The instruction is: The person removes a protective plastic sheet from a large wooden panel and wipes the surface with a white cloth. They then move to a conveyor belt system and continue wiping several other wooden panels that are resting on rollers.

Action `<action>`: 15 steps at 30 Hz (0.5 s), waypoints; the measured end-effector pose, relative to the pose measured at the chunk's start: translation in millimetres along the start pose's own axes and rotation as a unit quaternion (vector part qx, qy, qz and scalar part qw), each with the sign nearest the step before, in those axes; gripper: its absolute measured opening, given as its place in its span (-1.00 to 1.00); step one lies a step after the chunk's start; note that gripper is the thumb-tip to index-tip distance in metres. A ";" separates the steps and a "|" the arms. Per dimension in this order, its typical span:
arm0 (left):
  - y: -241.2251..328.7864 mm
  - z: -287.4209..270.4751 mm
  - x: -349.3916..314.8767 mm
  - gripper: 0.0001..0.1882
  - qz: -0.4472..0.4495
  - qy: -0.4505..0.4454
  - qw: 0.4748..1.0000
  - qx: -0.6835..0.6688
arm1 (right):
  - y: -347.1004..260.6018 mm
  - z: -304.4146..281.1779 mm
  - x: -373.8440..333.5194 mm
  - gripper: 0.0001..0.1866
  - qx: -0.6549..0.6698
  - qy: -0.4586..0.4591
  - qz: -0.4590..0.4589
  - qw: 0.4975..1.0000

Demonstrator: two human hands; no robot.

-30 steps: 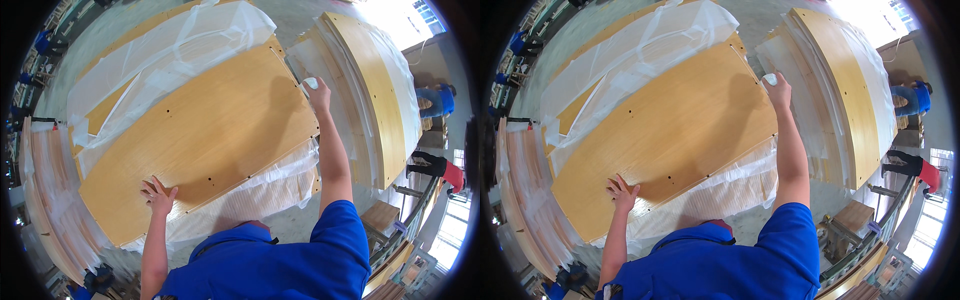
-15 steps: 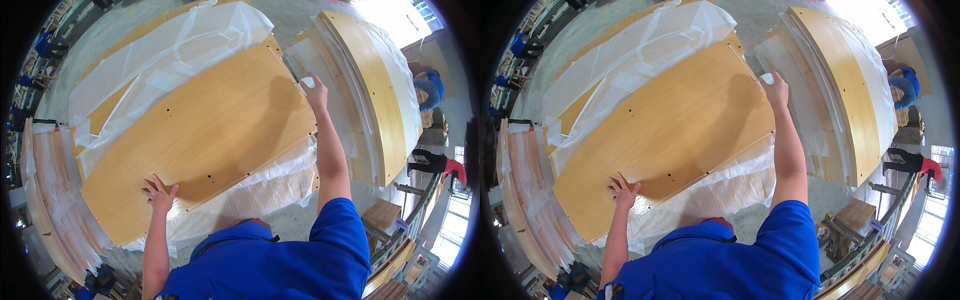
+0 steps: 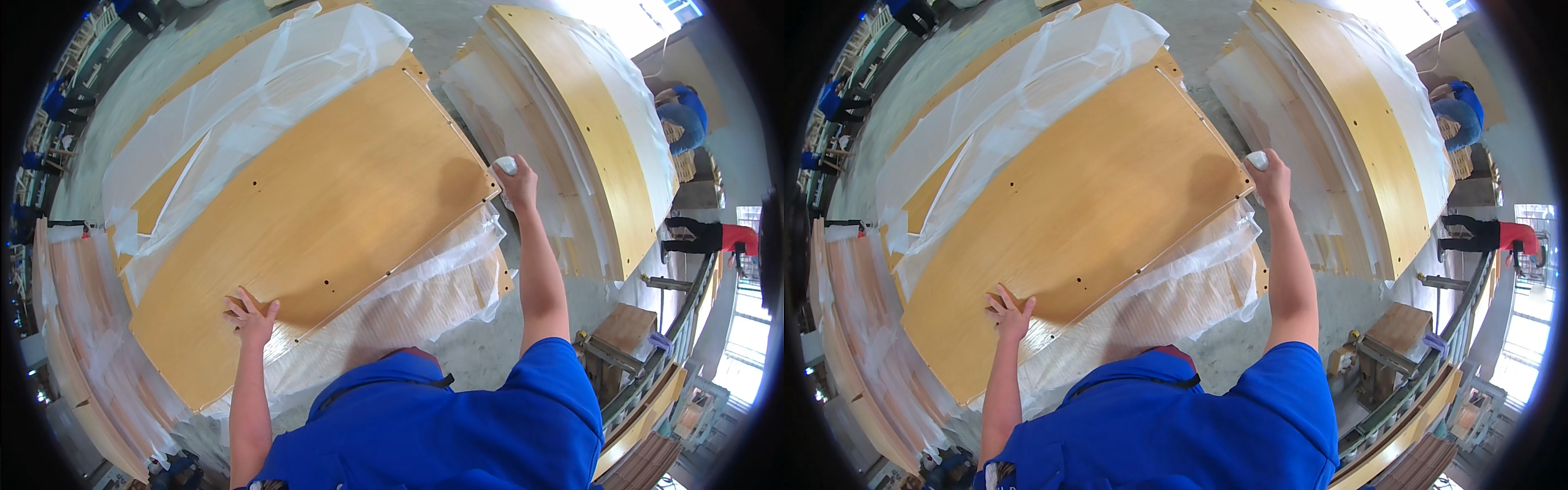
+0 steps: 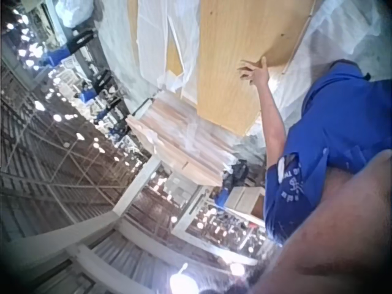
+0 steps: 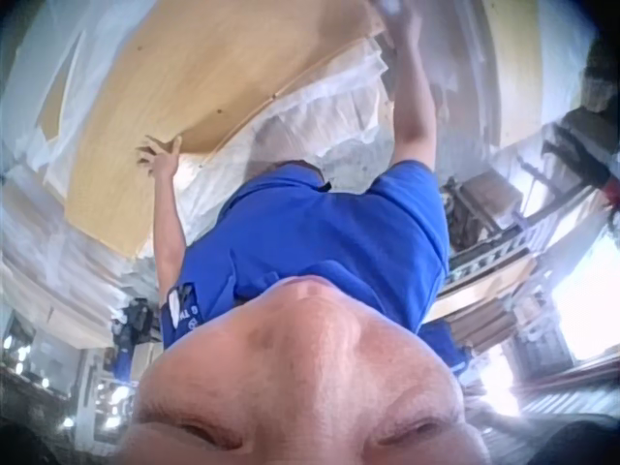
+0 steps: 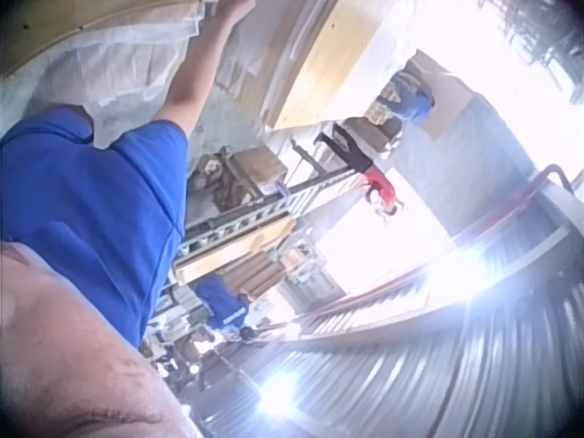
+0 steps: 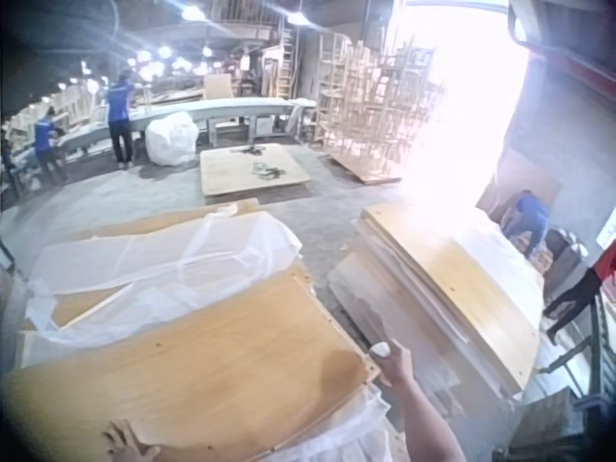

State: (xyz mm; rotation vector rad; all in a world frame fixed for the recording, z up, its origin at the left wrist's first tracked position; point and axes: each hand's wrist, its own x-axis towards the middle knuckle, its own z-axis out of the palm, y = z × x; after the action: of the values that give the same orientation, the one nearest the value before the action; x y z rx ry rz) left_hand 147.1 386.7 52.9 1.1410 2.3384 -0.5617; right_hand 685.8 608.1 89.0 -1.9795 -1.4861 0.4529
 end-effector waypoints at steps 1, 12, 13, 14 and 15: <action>-0.8 1.5 0.7 0.09 0.001 0.002 1.000 -0.009 | 3.3 -3.0 -3.6 -0.65 -0.002 -0.001 0.006 1.000; 7.4 -7.7 -6.5 0.08 -0.010 -0.013 1.000 0.008 | 26.6 -15.4 -24.6 -0.68 0.013 0.016 0.005 1.000; 8.3 -7.9 -6.7 0.08 -0.011 -0.013 1.000 0.007 | 27.5 -16.2 -25.2 -0.67 0.012 0.015 0.011 1.000; 7.7 -8.0 -7.0 0.08 -0.011 -0.013 1.000 0.009 | 27.2 -16.0 -25.6 -0.67 0.012 0.013 0.016 1.000; 7.1 -7.9 -7.2 0.08 -0.011 -0.013 1.000 0.011 | 26.7 -15.5 -25.9 -0.67 0.012 0.010 0.021 1.000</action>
State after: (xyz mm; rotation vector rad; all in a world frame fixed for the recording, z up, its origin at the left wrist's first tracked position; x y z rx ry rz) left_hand 154.9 390.6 62.3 1.1131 2.3300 -0.6066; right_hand 706.8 574.6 81.0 -1.9938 -1.4236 0.4650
